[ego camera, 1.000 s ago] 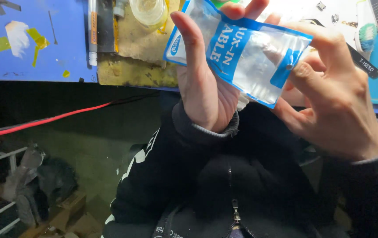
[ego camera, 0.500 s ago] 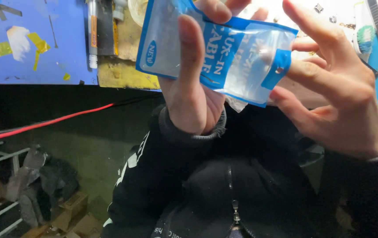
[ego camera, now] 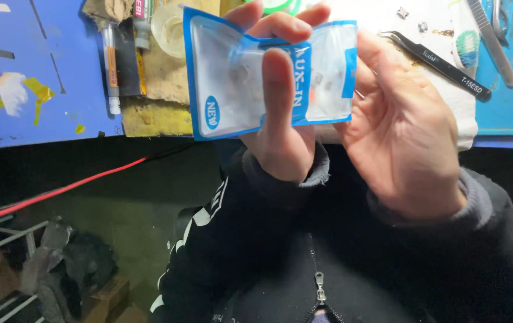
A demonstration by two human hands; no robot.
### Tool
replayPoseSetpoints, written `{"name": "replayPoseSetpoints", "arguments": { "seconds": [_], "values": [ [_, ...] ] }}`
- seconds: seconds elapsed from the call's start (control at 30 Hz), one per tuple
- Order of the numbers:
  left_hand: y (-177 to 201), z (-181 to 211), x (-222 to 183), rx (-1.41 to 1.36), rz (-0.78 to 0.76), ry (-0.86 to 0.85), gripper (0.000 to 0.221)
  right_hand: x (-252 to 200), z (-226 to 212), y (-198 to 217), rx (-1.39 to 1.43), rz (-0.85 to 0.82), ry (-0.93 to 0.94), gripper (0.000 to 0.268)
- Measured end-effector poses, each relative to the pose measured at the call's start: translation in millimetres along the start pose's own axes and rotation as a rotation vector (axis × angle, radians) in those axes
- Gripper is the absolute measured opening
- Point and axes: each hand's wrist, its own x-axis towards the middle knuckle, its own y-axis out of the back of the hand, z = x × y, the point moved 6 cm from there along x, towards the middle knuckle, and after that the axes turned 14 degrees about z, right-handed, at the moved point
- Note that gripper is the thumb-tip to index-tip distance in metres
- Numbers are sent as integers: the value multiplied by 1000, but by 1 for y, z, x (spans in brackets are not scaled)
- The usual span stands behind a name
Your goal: The person opens a small plastic bag labeled AUX-IN cable, removes small metal connector components from it, and places them on a paper towel on the workbench. They then position a small circuit board on the towel and handle the connectors beside it.
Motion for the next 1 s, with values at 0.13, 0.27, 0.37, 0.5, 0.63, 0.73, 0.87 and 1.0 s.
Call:
{"name": "replayPoseSetpoints", "arguments": {
  "seconds": [0.13, 0.27, 0.37, 0.5, 0.63, 0.73, 0.87, 1.0],
  "values": [
    [8, -13, 0, -190, 98, 70, 45, -3, 13, -4, 18, 53, 16, 48],
    [16, -19, 7, -355, 170, 182, 43, -8, 18, -6, -37, 39, -3, 48],
    [16, -13, 16, -417, 171, 183, 50, -7, 18, -6, -85, 65, -46, 50],
    [18, -24, 15, -367, 326, 218, 49, -3, 16, 1, 6, 66, -26, 49],
    [12, -29, 4, -350, 253, 198, 48, 0, 15, -11, 121, 95, -43, 49],
    [10, -26, 12, -370, 245, 158, 47, 3, 14, -12, 218, 160, -83, 51],
    [21, -19, 26, -389, 251, 97, 45, 1, 14, -3, -20, 89, -70, 50],
    [26, -17, 29, -474, 262, 157, 45, 0, 14, 9, -128, 117, -112, 51]
  ]
}}
